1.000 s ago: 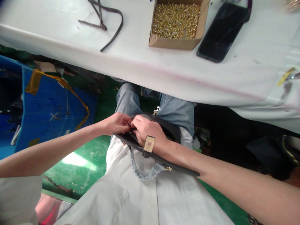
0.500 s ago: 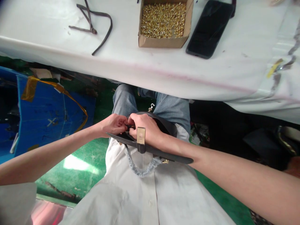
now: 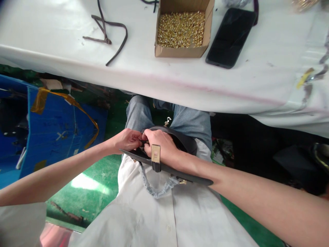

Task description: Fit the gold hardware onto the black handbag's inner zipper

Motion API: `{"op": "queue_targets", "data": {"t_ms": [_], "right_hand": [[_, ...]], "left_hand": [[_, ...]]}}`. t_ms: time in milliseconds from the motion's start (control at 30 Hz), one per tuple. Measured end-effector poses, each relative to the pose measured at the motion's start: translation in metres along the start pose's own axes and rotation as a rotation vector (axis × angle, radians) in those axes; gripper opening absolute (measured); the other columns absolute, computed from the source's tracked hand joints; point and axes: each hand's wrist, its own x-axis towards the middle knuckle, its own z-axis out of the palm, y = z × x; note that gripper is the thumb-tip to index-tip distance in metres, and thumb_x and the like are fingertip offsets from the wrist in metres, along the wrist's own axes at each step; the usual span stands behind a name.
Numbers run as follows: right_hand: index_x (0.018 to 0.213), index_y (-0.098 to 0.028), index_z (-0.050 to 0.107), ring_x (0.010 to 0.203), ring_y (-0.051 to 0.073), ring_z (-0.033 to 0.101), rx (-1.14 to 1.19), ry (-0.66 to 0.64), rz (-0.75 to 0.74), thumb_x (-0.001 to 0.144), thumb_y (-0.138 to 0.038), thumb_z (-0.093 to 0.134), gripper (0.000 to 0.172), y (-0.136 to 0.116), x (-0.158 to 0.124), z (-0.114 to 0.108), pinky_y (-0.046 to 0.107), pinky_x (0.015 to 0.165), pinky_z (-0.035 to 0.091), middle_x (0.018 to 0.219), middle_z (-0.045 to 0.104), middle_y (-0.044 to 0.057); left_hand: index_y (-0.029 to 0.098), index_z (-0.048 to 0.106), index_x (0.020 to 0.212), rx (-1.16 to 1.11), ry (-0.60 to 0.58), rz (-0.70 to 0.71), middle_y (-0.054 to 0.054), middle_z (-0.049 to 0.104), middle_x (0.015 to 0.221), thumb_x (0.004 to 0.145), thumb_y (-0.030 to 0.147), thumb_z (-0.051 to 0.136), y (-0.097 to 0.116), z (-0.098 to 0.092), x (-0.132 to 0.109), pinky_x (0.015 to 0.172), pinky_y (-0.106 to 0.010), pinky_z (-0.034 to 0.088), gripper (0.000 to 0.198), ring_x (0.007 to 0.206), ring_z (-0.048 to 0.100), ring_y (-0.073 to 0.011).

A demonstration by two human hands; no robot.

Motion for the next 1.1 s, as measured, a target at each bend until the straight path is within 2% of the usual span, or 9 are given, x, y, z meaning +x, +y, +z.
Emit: {"op": "queue_targets", "data": {"t_ms": [100, 300, 400, 467, 600, 667, 833, 1000, 1100], "right_hand": [[0.108, -0.027, 0.076, 0.085, 0.025, 0.074, 0.011, -0.005, -0.003, 0.087, -0.032, 0.074, 0.022, 0.002, -0.002, -0.001, 0.037, 0.062, 0.038, 0.096, 0.076, -0.003], [0.118, -0.026, 0.077, 0.102, 0.027, 0.077, 0.023, -0.028, -0.069, 0.097, -0.03, 0.076, 0.022, 0.0, -0.007, -0.004, 0.041, 0.078, 0.047, 0.109, 0.079, -0.003], [0.119, -0.026, 0.077, 0.104, 0.027, 0.077, 0.007, -0.014, -0.076, 0.098, -0.031, 0.079, 0.022, -0.004, -0.009, -0.007, 0.042, 0.08, 0.048, 0.113, 0.079, -0.003], [0.118, -0.024, 0.078, 0.106, 0.028, 0.077, 0.007, -0.005, -0.084, 0.099, -0.027, 0.078, 0.02, -0.009, -0.011, -0.009, 0.042, 0.084, 0.049, 0.114, 0.079, -0.002], [0.115, -0.017, 0.082, 0.109, 0.029, 0.076, 0.033, -0.008, -0.123, 0.099, -0.015, 0.076, 0.018, -0.019, -0.016, -0.015, 0.042, 0.092, 0.052, 0.116, 0.078, 0.003], [0.114, -0.017, 0.085, 0.108, 0.028, 0.075, 0.07, -0.019, -0.164, 0.099, -0.012, 0.076, 0.017, -0.021, -0.017, -0.018, 0.041, 0.094, 0.053, 0.113, 0.077, 0.004], [0.116, -0.018, 0.083, 0.113, 0.023, 0.074, 0.134, -0.049, -0.203, 0.101, -0.015, 0.079, 0.016, -0.023, -0.015, -0.02, 0.036, 0.101, 0.051, 0.119, 0.077, 0.0], [0.118, -0.015, 0.08, 0.111, 0.03, 0.075, -0.028, -0.135, -0.155, 0.107, -0.018, 0.071, 0.014, -0.028, -0.014, -0.016, 0.044, 0.095, 0.051, 0.116, 0.077, 0.005], [0.118, -0.012, 0.078, 0.111, 0.032, 0.074, -0.067, -0.15, -0.17, 0.107, -0.017, 0.068, 0.016, -0.03, -0.012, -0.016, 0.044, 0.096, 0.051, 0.116, 0.076, 0.009]], "left_hand": [[0.008, 0.075, 0.103, -0.146, -0.106, -0.052, -0.005, 0.073, 0.086, 0.086, 0.026, 0.065, 0.007, -0.007, -0.003, 0.062, -0.026, 0.048, 0.027, 0.074, 0.065, -0.0169], [0.008, 0.077, 0.107, -0.05, -0.189, -0.014, -0.004, 0.071, 0.087, 0.082, 0.025, 0.059, 0.01, -0.015, -0.004, 0.062, -0.027, 0.043, 0.035, 0.076, 0.058, -0.0163], [0.009, 0.074, 0.107, -0.142, -0.104, -0.046, -0.004, 0.071, 0.088, 0.079, 0.023, 0.059, 0.009, -0.006, -0.009, 0.061, -0.028, 0.042, 0.035, 0.077, 0.06, -0.0172], [0.011, 0.073, 0.112, -0.111, -0.011, -0.041, -0.002, 0.07, 0.088, 0.082, 0.022, 0.062, 0.012, 0.002, -0.017, 0.062, -0.028, 0.043, 0.034, 0.077, 0.061, -0.0168], [0.02, 0.064, 0.152, 0.065, 0.145, 0.091, 0.003, 0.071, 0.1, 0.095, 0.02, 0.066, 0.018, 0.016, -0.041, 0.078, -0.027, 0.052, 0.057, 0.088, 0.066, -0.014], [0.022, 0.057, 0.158, 0.062, 0.188, 0.104, 0.003, 0.072, 0.104, 0.098, 0.018, 0.066, 0.019, 0.022, -0.051, 0.087, -0.027, 0.054, 0.061, 0.093, 0.068, -0.0134], [0.017, 0.047, 0.152, -0.135, 0.237, 0.106, -0.001, 0.074, 0.106, 0.108, 0.03, 0.073, 0.015, 0.03, -0.063, 0.09, -0.031, 0.058, 0.052, 0.096, 0.071, -0.0164], [0.015, 0.045, 0.156, -0.373, 0.241, 0.005, -0.01, 0.075, 0.122, 0.102, 0.041, 0.085, 0.013, 0.034, -0.07, 0.101, -0.039, 0.057, 0.071, 0.111, 0.072, -0.0235], [0.016, 0.048, 0.161, -0.601, 0.309, -0.094, -0.012, 0.071, 0.14, 0.102, 0.048, 0.087, 0.024, 0.037, -0.086, 0.105, -0.034, 0.054, 0.078, 0.129, 0.069, -0.0238]]}}
